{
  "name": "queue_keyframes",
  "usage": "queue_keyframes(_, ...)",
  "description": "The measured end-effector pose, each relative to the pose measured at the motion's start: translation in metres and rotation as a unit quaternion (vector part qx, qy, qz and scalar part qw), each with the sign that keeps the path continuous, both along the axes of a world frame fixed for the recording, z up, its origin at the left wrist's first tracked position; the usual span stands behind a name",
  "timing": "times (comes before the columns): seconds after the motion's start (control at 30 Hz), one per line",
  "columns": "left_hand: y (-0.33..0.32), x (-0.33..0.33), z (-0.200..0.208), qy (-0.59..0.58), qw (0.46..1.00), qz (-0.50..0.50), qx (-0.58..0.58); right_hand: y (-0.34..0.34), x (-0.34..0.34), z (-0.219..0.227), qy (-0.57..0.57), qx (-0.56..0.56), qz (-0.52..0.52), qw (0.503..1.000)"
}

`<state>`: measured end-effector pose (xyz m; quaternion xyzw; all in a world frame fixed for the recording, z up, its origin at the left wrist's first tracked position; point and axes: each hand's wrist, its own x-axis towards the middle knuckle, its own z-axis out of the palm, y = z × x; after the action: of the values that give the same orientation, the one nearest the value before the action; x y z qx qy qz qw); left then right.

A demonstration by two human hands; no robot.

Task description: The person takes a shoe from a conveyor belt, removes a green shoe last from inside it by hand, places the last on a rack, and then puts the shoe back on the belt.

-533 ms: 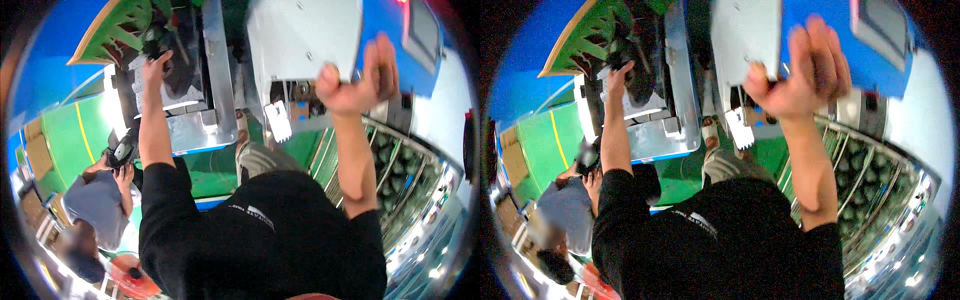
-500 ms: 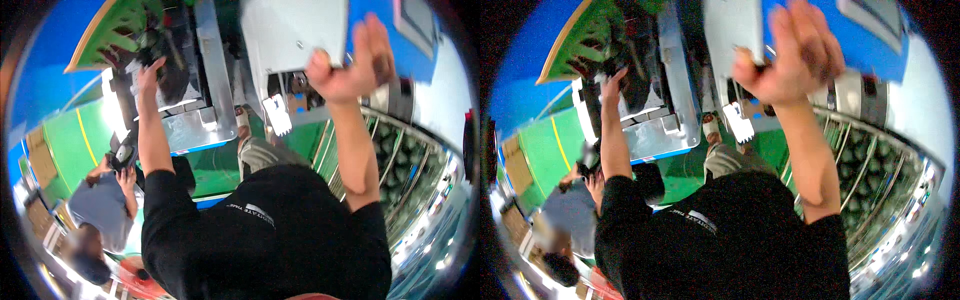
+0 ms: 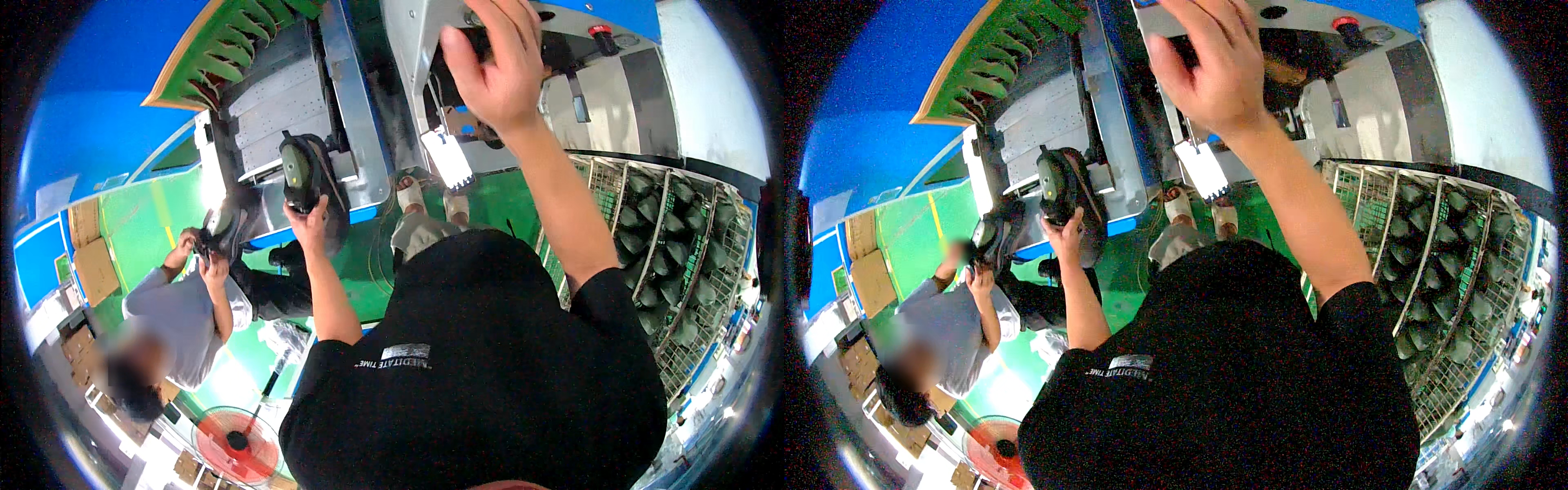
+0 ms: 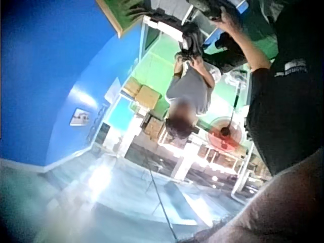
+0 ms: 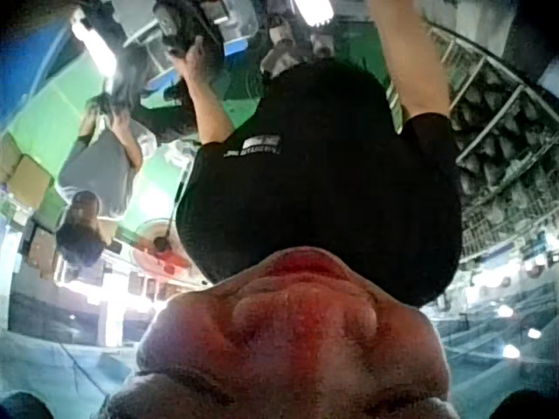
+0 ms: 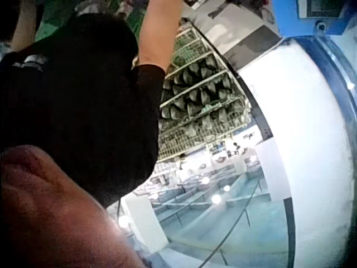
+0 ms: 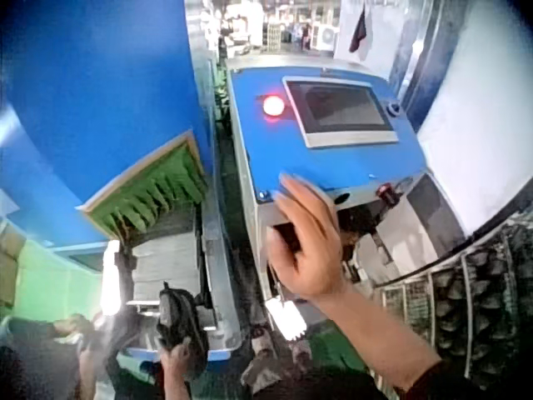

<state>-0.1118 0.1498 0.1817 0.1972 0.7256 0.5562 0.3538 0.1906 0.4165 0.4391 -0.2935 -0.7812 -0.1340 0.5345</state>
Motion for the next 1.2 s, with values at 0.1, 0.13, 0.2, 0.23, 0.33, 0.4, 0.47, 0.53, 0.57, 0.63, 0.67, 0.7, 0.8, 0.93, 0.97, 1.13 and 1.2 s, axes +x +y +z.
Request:
queue_keyframes(0.1,0.015,0.016,0.022,0.035,0.998,0.018,-0.056,-0.067,0.035,-0.037,0.022,-0.113,0.039,0.993)
queue_keyframes(0.13,0.015,0.016,0.027,0.061,0.996,0.014,-0.067,-0.086,0.049,-0.067,0.016,-0.153,0.06,0.986)
queue_keyframes(0.2,0.017,0.017,0.031,0.108,0.99,-0.002,-0.093,-0.126,0.087,-0.131,-0.043,-0.304,0.041,0.951)
queue_keyframes(0.23,0.016,0.016,0.029,0.124,0.989,-0.003,-0.085,-0.147,0.102,-0.161,-0.018,-0.417,0.036,0.908)
queue_keyframes(0.33,0.003,0.014,-0.006,0.209,0.975,-0.001,-0.079,-0.189,0.152,-0.252,0.005,-0.595,-0.03,0.803)
queue_keyframes(0.4,-0.009,0.018,-0.029,0.294,0.948,0.022,-0.117,-0.191,0.164,-0.264,-0.006,-0.65,-0.042,0.759)
queue_keyframes(0.47,-0.019,0.033,-0.036,0.372,0.914,0.041,-0.155,-0.189,0.162,-0.264,-0.037,-0.607,-0.01,0.793)
queue_keyframes(0.53,-0.029,0.051,-0.036,0.419,0.888,0.054,-0.181,-0.186,0.152,-0.258,-0.036,-0.592,0.033,0.804)
queue_keyframes(0.57,-0.033,0.057,-0.032,0.444,0.873,0.059,-0.194,-0.184,0.15,-0.259,-0.043,-0.568,0.039,0.821)
queue_keyframes(0.63,-0.032,0.065,-0.026,0.435,0.876,0.043,-0.206,-0.174,0.143,-0.261,-0.057,-0.519,0.05,0.851)
queue_keyframes(0.67,-0.033,0.064,-0.028,0.45,0.868,0.04,-0.207,-0.17,0.139,-0.263,-0.066,-0.531,0.046,0.843)
queue_keyframes(0.7,-0.034,0.063,-0.029,0.466,0.859,0.038,-0.208,-0.166,0.136,-0.264,-0.075,-0.533,0.043,0.842)
queue_keyframes(0.8,-0.04,0.064,-0.025,0.436,0.872,0.03,-0.218,-0.166,0.135,-0.273,-0.092,-0.515,0.041,0.851)
queue_keyframes(0.93,-0.046,0.06,-0.028,0.434,0.875,0.023,-0.212,-0.166,0.131,-0.275,-0.107,-0.505,0.038,0.855)
queue_keyframes(0.97,-0.044,0.059,-0.028,0.441,0.873,0.024,-0.207,-0.164,0.129,-0.274,-0.104,-0.506,0.036,0.855)
queue_keyframes(1.13,-0.042,0.062,-0.027,0.462,0.861,0.021,-0.211,-0.159,0.125,-0.272,-0.157,-0.52,0.019,0.84)
queue_keyframes(1.2,-0.04,0.065,-0.03,0.474,0.852,0.037,-0.221,-0.159,0.127,-0.276,-0.174,-0.51,0.023,0.842)
